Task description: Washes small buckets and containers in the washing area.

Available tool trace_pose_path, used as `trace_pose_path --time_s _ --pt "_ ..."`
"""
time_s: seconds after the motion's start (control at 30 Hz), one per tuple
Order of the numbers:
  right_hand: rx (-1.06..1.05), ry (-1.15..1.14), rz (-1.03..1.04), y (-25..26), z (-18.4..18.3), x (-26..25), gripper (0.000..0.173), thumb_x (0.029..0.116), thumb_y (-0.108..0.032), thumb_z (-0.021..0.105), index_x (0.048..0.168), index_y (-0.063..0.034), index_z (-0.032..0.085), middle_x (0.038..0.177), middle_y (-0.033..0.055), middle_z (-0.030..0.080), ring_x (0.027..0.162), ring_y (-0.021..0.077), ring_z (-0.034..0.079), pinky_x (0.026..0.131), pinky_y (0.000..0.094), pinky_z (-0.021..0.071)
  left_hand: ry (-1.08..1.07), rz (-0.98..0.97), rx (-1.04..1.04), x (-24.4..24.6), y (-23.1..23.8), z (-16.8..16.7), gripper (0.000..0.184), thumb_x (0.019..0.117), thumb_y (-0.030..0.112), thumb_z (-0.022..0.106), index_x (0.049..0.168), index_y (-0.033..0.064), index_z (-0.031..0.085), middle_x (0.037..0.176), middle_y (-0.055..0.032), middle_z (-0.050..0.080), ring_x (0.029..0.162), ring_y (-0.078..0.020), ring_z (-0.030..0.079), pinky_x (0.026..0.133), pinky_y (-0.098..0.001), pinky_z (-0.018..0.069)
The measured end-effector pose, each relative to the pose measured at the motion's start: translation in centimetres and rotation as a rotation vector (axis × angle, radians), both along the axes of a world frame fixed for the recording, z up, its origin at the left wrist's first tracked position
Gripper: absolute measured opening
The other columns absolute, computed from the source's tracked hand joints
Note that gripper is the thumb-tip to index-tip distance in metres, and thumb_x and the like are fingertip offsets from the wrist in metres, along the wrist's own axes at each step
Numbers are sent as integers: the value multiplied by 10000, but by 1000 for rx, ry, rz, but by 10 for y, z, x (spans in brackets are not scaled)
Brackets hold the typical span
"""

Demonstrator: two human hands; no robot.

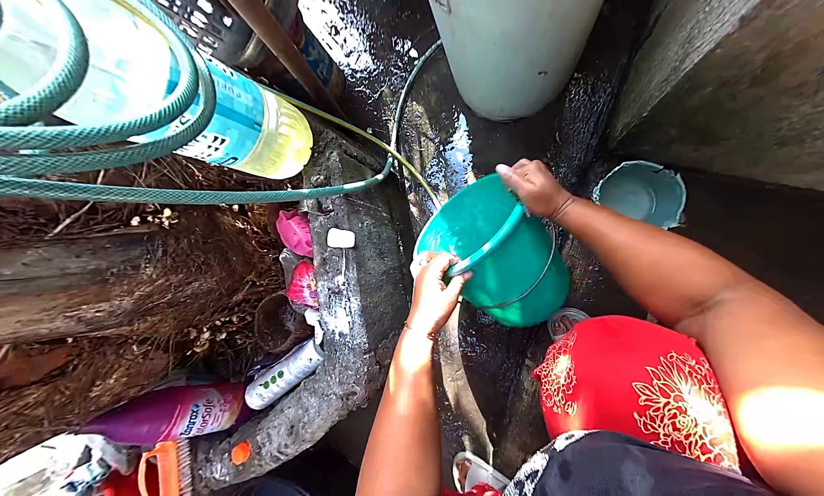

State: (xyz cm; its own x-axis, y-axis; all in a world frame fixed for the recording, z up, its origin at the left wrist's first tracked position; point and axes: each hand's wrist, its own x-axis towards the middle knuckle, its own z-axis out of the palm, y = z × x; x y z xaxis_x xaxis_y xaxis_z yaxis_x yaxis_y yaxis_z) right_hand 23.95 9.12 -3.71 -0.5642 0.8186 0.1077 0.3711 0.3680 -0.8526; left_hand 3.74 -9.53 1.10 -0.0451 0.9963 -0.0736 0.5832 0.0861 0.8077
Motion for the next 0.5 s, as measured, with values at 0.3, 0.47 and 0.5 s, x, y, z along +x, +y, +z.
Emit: trace_pose_path --time_s 0.3,0.47,0.5 --pt "445 5 315 -27 19 -36 601 1105 -324 339 635 -38 582 589 113 577 631 273 620 731 485 453 43 28 20 22 4 -16 180 981 188 665 947 23 730 845 -80 723 823 -183 706 824 -437 577" --pt "303 125 351 7 16 -45 584 1096 -313 394 612 -27 555 559 92 522 622 238 576 809 447 437 -19 54 -29 13 16 -14 133 976 150 678 999 24 714 863 -77 717 818 -166 701 814 -420 580" --pt "233 107 317 13 21 -44 583 1088 -327 424 611 -19 558 557 86 522 612 225 572 763 438 448 -16 40 -32 12 18 -13 135 975 147 679 999 19 712 864 -80 717 822 -167 702 820 -415 581"
